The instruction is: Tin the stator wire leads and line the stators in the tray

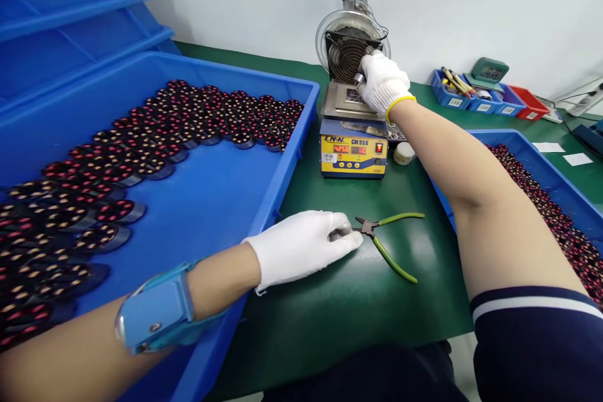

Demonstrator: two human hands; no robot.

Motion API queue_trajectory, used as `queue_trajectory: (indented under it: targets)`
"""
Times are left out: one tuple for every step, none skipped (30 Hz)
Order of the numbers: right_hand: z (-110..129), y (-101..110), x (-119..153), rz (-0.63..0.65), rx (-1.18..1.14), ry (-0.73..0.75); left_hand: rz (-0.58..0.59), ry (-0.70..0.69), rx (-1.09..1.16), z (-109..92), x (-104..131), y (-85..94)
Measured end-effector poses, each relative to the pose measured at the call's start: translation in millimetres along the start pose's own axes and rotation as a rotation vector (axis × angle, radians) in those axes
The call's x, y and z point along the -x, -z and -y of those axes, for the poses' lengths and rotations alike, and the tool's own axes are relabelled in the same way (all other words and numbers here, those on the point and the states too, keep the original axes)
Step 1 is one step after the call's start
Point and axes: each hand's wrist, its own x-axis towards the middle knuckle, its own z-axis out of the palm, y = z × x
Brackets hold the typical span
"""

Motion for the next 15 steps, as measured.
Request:
queue_trajectory:
  targets:
    - [1.2, -0.2, 0.2, 0.001, -0.012, 0.009, -0.006, -0.007, 0.005, 0.2, 0.1, -0.3]
    - [2.1, -0.4, 0.1, -0.001, -0.021, 0.014, -0.009, -0.01, 0.005, 0.1, 0.2, -0.4]
    - [2.7, -0.7, -0.2, -0.003, -0.025, 0.013, -0.01, -0.011, 0.006, 0.0, 0.4, -0.5]
    - [3.2, -1.1, -0.6, -0.002, -0.021, 0.012, -0.01, -0.012, 0.007, -0.2, 0.6, -0.5]
    - [3.4, -1.5, -0.9, -0.003, -0.01, 0.012, -0.011, -0.01, 0.01, -0.4, 0.8, -0.5]
    - [3.4, -1.9, -1.1, -0.002, 0.005, 0.014, -0.012, -0.007, 0.013, -0.5, 0.9, -0.5]
    - [3.3, -2.2, -1.3, -0.003, 0.019, 0.025, -0.012, -0.006, 0.015, -0.5, 1.0, -0.6]
    - [3.2, -2.4, -1.4, -0.006, 0.03, 0.035, -0.012, -0.007, 0.016, -0.4, 0.9, -0.7]
    - [3.0, -2.2, -1.7, -0.011, 0.037, 0.044, -0.012, -0.008, 0.016, -0.1, 0.6, -0.9]
    - [2.9, -1.5, -2.0, -0.016, 0.037, 0.047, -0.015, -0.009, 0.016, 0.1, 0.2, -1.1]
    - [3.0, -0.2, -2.4, -0.022, 0.031, 0.038, -0.019, -0.01, 0.019, 0.4, -0.4, -1.5]
    - [3.4, 1.9, -2.6, -0.029, 0.016, 0.019, -0.029, -0.009, 0.029, 0.7, -1.2, -1.9]
    - [4.3, 5.1, -2.3, -0.031, -0.007, -0.007, -0.049, -0.004, 0.048, 0.7, -2.0, -2.2]
    - [5.5, 9.2, -1.3, -0.032, -0.041, -0.037, -0.077, 0.005, 0.078, 0.6, -2.8, -2.3]
    - [7.3, 14.3, 0.8, -0.036, -0.089, -0.059, -0.116, 0.02, 0.119, 0.2, -3.4, -2.0]
